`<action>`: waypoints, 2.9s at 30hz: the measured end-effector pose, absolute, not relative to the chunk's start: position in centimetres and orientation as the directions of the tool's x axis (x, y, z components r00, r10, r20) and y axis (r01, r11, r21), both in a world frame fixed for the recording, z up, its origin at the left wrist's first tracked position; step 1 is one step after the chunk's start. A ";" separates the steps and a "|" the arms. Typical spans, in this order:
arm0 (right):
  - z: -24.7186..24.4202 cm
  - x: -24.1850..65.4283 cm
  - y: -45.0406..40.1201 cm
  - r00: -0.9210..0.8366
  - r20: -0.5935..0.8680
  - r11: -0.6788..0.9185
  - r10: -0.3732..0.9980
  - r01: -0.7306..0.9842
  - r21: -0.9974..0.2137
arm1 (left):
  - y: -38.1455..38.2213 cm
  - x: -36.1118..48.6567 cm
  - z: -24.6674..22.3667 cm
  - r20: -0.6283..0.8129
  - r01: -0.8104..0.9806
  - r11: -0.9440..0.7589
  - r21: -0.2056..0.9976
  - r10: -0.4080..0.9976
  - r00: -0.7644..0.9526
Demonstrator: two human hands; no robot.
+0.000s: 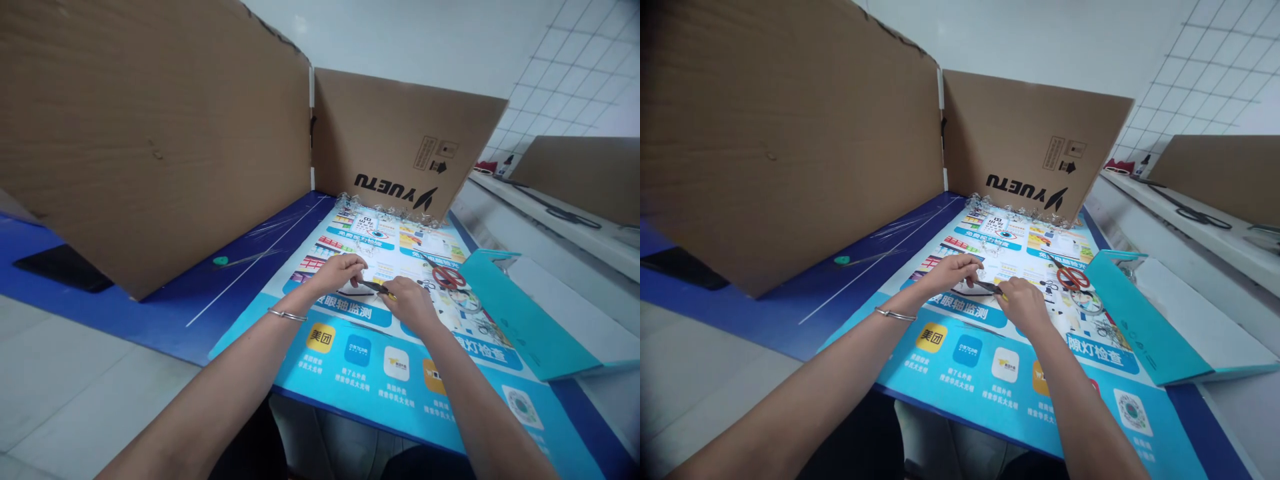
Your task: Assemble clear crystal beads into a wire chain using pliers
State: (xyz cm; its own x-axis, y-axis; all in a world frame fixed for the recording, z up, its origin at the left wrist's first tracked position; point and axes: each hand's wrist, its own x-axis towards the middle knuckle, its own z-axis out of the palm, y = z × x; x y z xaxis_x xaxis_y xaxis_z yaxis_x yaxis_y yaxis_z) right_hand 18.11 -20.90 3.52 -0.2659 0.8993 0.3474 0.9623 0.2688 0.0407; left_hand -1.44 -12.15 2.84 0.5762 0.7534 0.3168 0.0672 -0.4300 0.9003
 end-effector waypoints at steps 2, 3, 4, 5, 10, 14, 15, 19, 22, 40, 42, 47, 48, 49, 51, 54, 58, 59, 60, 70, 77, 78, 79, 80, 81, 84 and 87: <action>3.3 18.1 -20.8 -0.271 0.422 0.253 0.865 0.962 0.099 | -11.4 -1.4 2.3 0.309 0.076 -0.408 0.910 0.787 0.534; 3.2 18.2 -20.7 -0.275 0.445 0.253 0.852 0.961 0.110 | -11.1 -1.3 2.1 0.303 0.080 -0.396 0.915 0.803 0.513; 3.1 18.3 -20.7 -0.276 0.465 0.252 0.841 0.961 0.113 | -10.8 -1.3 1.8 0.298 0.083 -0.385 0.919 0.817 0.494; 3.1 18.4 -20.6 -0.273 0.484 0.249 0.831 0.962 0.114 | -10.6 -1.3 1.6 0.293 0.085 -0.377 0.922 0.827 0.479; 3.0 18.7 -20.5 -0.270 0.573 0.249 0.774 0.961 0.117 | -10.7 -1.2 1.4 0.284 0.099 -0.360 0.928 0.852 0.439; 2.9 18.6 -20.6 -0.293 0.578 0.273 0.762 0.954 0.123 | -11.1 -1.1 1.5 0.265 0.099 -0.338 0.936 0.860 0.436; 2.9 18.5 -20.6 -0.299 0.574 0.277 0.762 0.952 0.128 | -11.2 -1.1 1.6 0.256 0.098 -0.329 0.939 0.863 0.436; 3.0 18.1 -20.8 -0.327 0.568 0.280 0.755 0.944 0.173 | -11.3 -1.1 1.5 0.213 0.093 -0.278 0.956 0.875 0.434; 3.3 17.7 -21.0 -0.378 0.550 0.295 0.745 0.926 0.236 | -11.4 -1.1 1.4 0.167 0.093 -0.229 0.969 0.884 0.437; 3.5 16.1 -21.5 -0.468 0.521 0.274 0.713 0.871 0.408 | -11.4 -1.5 1.7 0.058 0.050 -0.095 0.994 0.865 0.498; 3.4 16.0 -21.5 -0.478 0.514 0.273 0.713 0.863 0.424 | -11.4 -1.5 1.9 0.054 0.050 -0.092 0.994 0.858 0.511; 3.4 16.0 -21.5 -0.479 0.515 0.285 0.711 0.865 0.412 | -11.6 -1.5 2.0 0.055 0.045 -0.092 0.995 0.852 0.520; 3.4 16.0 -21.5 -0.479 0.516 0.290 0.710 0.867 0.405 | -11.6 -1.5 2.0 0.054 0.045 -0.091 0.995 0.852 0.522; 3.4 16.1 -21.5 -0.479 0.516 0.293 0.710 0.867 0.403 | -11.6 -1.5 1.9 0.053 0.046 -0.090 0.995 0.851 0.523; 3.4 16.1 -21.5 -0.484 0.511 0.292 0.710 0.863 0.412 | -11.6 -1.4 1.9 0.049 0.052 -0.089 0.995 0.850 0.525; 3.4 16.3 -21.4 -0.493 0.507 0.284 0.707 0.855 0.435 | -11.6 -1.4 1.9 0.043 0.063 -0.089 0.994 0.850 0.525; 3.3 16.3 -21.4 -0.502 0.518 0.286 0.693 0.851 0.442 | -11.6 -1.3 1.9 0.038 0.083 -0.096 0.992 0.849 0.527; 3.3 16.3 -21.3 -0.505 0.523 0.289 0.687 0.850 0.441 | -11.6 -1.3 1.9 0.039 0.089 -0.101 0.991 0.849 0.528; 3.3 16.3 -21.3 -0.509 0.526 0.293 0.681 0.848 0.441 | -11.6 -1.3 1.8 0.040 0.095 -0.106 0.990 0.848 0.528; 3.3 16.2 -21.4 -0.515 0.505 0.288 0.693 0.840 0.460 | -11.4 -1.2 1.5 0.119 0.122 -0.209 0.970 0.851 0.511; 3.2 15.8 -21.6 -0.428 0.464 0.280 0.776 0.892 0.354 | -11.8 -1.3 1.7 0.243 0.125 -0.348 0.929 0.830 0.501; 3.2 15.7 -21.7 -0.405 0.451 0.273 0.795 0.903 0.331 | -11.8 -1.3 1.7 0.262 0.129 -0.369 0.920 0.826 0.499; 3.1 15.7 -21.8 -0.382 0.436 0.265 0.815 0.914 0.306 | -11.8 -1.3 1.7 0.280 0.133 -0.391 0.911 0.822 0.496; 3.1 15.6 -21.8 -0.358 0.420 0.257 0.834 0.925 0.278 | -11.8 -1.3 1.7 0.298 0.136 -0.412 0.901 0.816 0.495; 3.0 15.6 -21.8 -0.336 0.403 0.251 0.852 0.936 0.248 | -11.8 -1.3 1.7 0.315 0.139 -0.432 0.891 0.809 0.496; 3.0 15.7 -21.8 -0.268 0.334 0.235 0.904 0.963 0.136 | -11.9 -1.3 1.9 0.352 0.146 -0.482 0.864 0.786 0.508; 3.0 15.9 -21.6 -0.210 0.227 0.210 0.951 0.977 0.022 | -12.2 -1.3 2.2 0.370 0.155 -0.517 0.842 0.763 0.530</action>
State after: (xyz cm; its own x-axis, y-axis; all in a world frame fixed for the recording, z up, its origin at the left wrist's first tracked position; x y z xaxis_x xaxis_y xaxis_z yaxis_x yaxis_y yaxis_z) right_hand 15.94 -21.59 3.01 -0.2095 0.9511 0.2271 0.9774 0.2101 0.0219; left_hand -1.25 -12.16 2.18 0.5299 0.7630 0.3703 0.1553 -0.5165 0.8421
